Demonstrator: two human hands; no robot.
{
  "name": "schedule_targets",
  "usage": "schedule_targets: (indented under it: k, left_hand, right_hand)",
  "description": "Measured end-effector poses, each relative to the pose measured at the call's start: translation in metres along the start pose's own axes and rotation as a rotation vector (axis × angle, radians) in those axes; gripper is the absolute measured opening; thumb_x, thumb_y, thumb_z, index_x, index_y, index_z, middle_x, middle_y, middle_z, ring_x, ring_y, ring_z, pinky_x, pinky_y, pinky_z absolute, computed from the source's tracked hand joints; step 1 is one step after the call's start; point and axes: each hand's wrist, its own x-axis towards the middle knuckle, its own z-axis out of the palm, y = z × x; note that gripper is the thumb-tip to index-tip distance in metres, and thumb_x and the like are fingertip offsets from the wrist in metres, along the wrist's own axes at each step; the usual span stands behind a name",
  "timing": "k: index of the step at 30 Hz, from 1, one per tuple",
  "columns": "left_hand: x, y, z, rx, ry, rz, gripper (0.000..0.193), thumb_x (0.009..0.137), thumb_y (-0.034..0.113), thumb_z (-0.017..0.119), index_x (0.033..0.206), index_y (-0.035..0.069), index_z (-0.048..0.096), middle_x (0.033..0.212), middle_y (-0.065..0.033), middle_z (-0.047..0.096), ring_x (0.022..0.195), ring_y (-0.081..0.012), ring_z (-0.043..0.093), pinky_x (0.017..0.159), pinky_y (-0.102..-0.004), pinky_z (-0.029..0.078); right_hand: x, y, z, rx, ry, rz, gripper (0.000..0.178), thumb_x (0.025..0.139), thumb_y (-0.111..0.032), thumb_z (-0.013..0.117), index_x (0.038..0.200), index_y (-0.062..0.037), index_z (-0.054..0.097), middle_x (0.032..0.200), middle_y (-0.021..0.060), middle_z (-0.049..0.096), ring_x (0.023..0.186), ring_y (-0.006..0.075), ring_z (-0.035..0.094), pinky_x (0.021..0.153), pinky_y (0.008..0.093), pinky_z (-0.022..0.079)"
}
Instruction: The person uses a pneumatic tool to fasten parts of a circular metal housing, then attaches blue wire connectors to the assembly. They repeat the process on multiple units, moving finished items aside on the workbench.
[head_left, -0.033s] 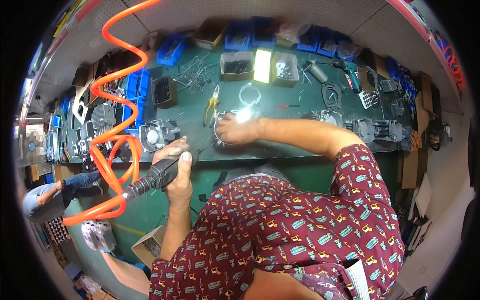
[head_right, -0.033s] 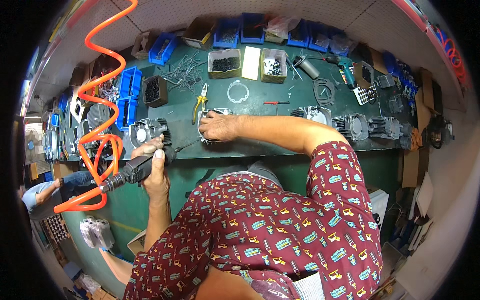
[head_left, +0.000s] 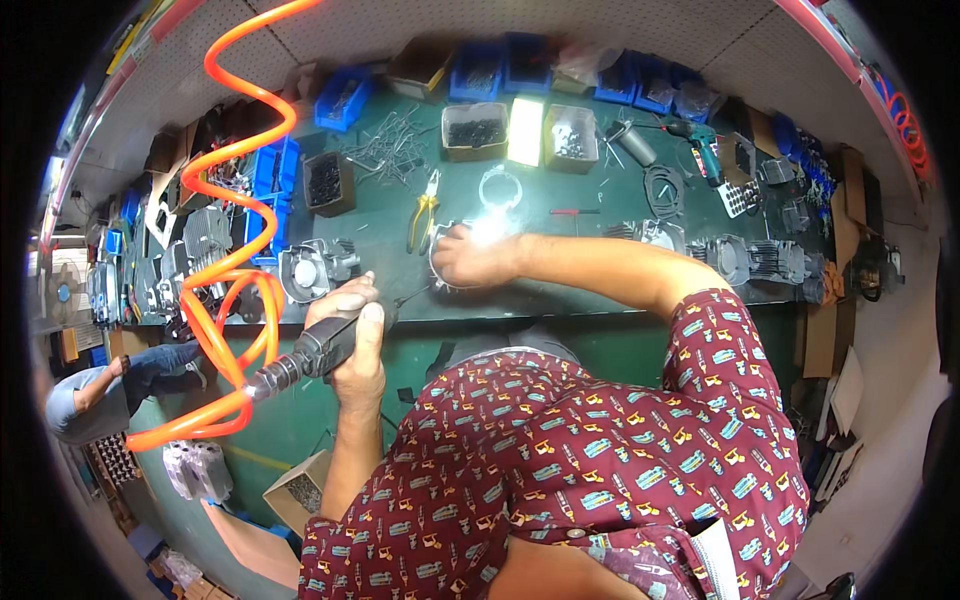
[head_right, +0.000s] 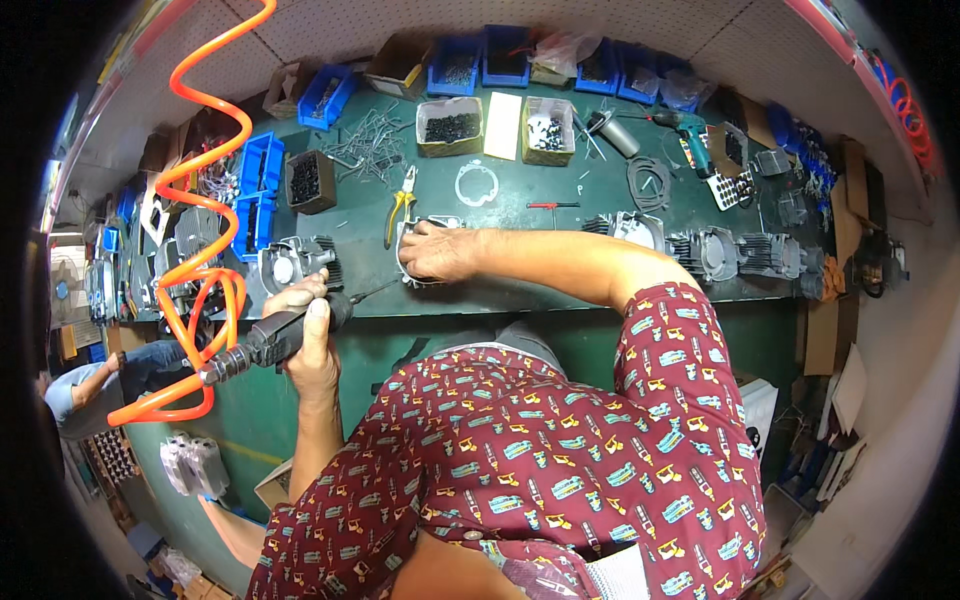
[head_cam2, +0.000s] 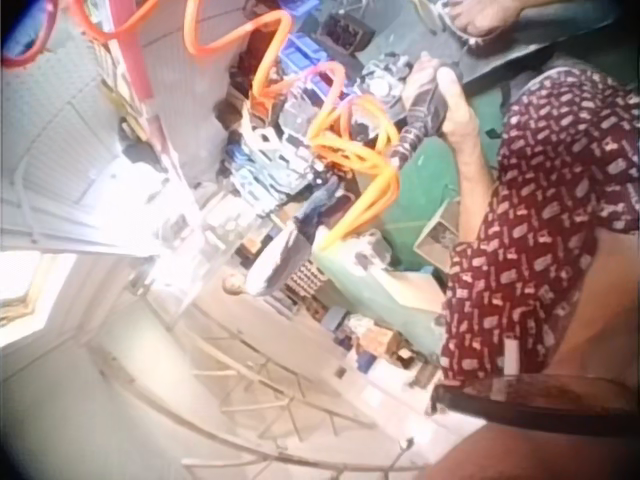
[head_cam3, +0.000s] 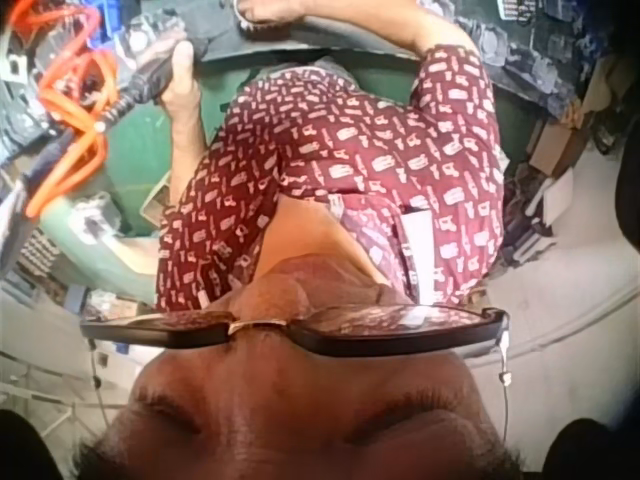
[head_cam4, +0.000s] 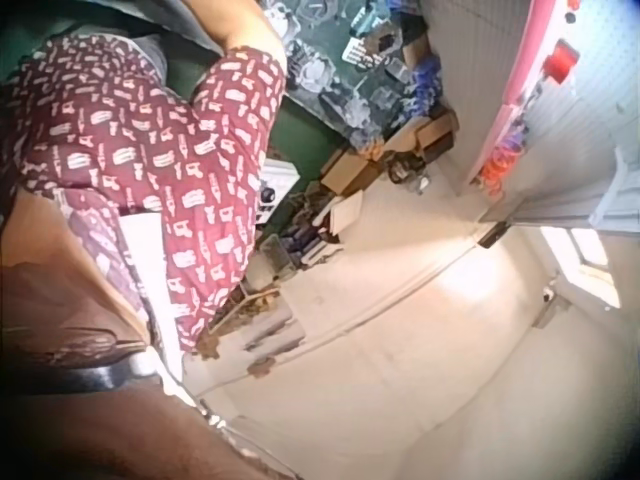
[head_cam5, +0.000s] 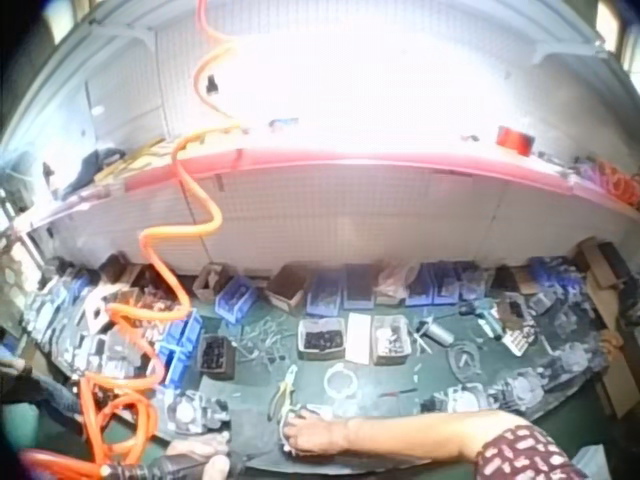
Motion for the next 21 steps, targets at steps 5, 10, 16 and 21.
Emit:
schedule_targets:
  k: [5, 10, 16, 21]
  left_hand:
    - [0.004, 0.003, 0.002, 0.047, -0.049, 0.026, 0.022, 0.089, -0.001, 0.062, 0.109, 0.003, 0.052, 0.103, -0.0139, 0.062, 0.104, -0.0279, 0.061, 0.107, -0.0531, 0.045]
    - [0.015, 0.007, 0.013, 0.004, -0.040, 0.024, 0.022, 0.086, -0.004, 0.063, 0.105, 0.002, 0.053, 0.101, -0.0163, 0.065, 0.103, -0.0289, 0.063, 0.106, -0.0546, 0.045]
    - [0.029, 0.011, 0.032, -0.059, 0.009, -0.015, 0.019, 0.086, 0.001, 0.064, 0.102, 0.001, 0.054, 0.100, -0.0162, 0.064, 0.103, -0.0309, 0.062, 0.106, -0.0559, 0.044]
    - [0.031, 0.015, 0.079, -0.004, -0.041, -0.016, 0.019, 0.088, 0.005, 0.063, 0.104, 0.003, 0.052, 0.099, -0.0132, 0.060, 0.104, -0.0271, 0.058, 0.108, -0.0540, 0.043]
  right_hand:
    - [-0.009, 0.001, -0.001, 0.192, 0.253, 0.096, 0.017, 0.088, -0.015, 0.060, 0.101, -0.0043, 0.064, 0.105, 0.0116, 0.061, 0.104, 0.0304, 0.059, 0.086, 0.0434, 0.049]
    - [-0.079, -0.004, -0.042, 0.653, 0.622, 0.501, 0.025, 0.083, -0.013, 0.067, 0.104, -0.0002, 0.062, 0.097, 0.0174, 0.068, 0.085, 0.0329, 0.069, 0.076, 0.0406, 0.056]
    - [-0.216, 0.029, -0.076, 0.283, 0.917, 0.842, 0.032, 0.083, -0.014, 0.074, 0.112, -0.0016, 0.069, 0.099, 0.0168, 0.073, 0.085, 0.0269, 0.072, 0.077, 0.0369, 0.057]
    - [-0.405, 0.116, -0.040, 0.118, 0.800, 1.448, 0.019, 0.083, -0.017, 0.069, 0.096, -0.0054, 0.074, 0.096, 0.0181, 0.073, 0.091, 0.0331, 0.072, 0.082, 0.0404, 0.057]
